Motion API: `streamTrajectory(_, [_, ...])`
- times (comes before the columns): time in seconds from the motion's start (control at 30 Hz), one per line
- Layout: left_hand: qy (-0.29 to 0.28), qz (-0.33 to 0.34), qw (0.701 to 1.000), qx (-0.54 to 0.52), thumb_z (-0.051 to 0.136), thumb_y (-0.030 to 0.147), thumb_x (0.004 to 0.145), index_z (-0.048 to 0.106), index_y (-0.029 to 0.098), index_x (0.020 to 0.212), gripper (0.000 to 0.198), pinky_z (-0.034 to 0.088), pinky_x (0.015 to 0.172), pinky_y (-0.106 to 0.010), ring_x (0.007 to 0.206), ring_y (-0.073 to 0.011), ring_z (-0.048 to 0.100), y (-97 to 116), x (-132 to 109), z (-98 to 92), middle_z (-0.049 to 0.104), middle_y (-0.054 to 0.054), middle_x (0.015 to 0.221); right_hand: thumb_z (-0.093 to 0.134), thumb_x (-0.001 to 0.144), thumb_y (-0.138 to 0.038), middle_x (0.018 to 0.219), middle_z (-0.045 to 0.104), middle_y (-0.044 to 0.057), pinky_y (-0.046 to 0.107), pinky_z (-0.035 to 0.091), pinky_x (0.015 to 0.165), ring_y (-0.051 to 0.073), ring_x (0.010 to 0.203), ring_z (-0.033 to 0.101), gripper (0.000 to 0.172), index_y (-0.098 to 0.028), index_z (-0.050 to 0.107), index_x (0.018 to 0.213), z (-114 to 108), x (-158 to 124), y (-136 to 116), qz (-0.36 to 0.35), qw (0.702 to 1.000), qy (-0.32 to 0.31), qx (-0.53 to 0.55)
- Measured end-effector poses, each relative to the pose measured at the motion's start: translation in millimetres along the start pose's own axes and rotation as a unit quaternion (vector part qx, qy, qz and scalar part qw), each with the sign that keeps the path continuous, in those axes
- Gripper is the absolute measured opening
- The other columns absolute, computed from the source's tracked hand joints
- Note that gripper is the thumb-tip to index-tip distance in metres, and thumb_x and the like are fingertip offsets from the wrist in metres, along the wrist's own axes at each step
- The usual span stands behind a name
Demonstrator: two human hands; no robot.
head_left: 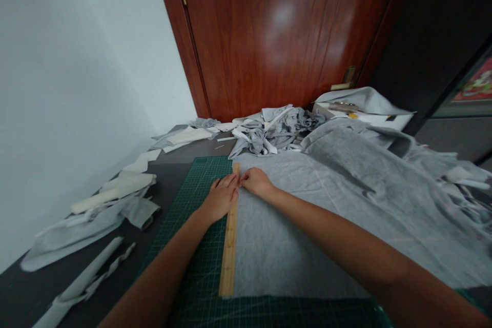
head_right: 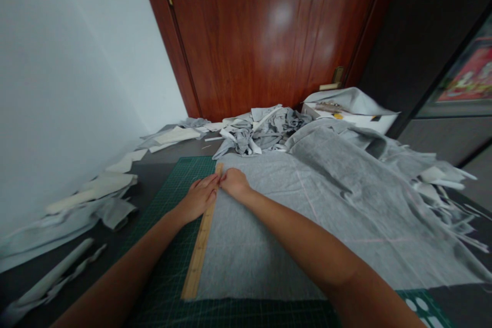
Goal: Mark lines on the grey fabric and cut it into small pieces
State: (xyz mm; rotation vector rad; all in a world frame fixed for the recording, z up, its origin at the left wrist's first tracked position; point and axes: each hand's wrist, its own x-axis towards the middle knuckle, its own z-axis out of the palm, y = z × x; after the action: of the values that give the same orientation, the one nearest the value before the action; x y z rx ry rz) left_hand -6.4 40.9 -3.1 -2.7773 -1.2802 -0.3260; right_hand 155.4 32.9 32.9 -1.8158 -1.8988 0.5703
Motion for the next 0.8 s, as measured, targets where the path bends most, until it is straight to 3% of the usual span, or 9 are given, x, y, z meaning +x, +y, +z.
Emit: streamTrajectory(0.8, [-0.008, -0.008, 1.0, 0.019, 0.03, 0.019, 0.093, 0.042, 0.016, 0.139, 0.047, 0.03, 0.107, -0.048, 0.134, -0.0224, 0.038, 3.9, 0.0, -2.4, 0.042, -0.013, 0.147, 0.062, 0.077, -0.02, 0.087, 0.076, 0.006, 0.02, 0.042, 0.067, 0.016, 0.08, 0.067, 0.019, -0.017, 0.077, 0.088, 4.5, -35.7, -2.4, -0.022, 0.998, -0.04, 0.035])
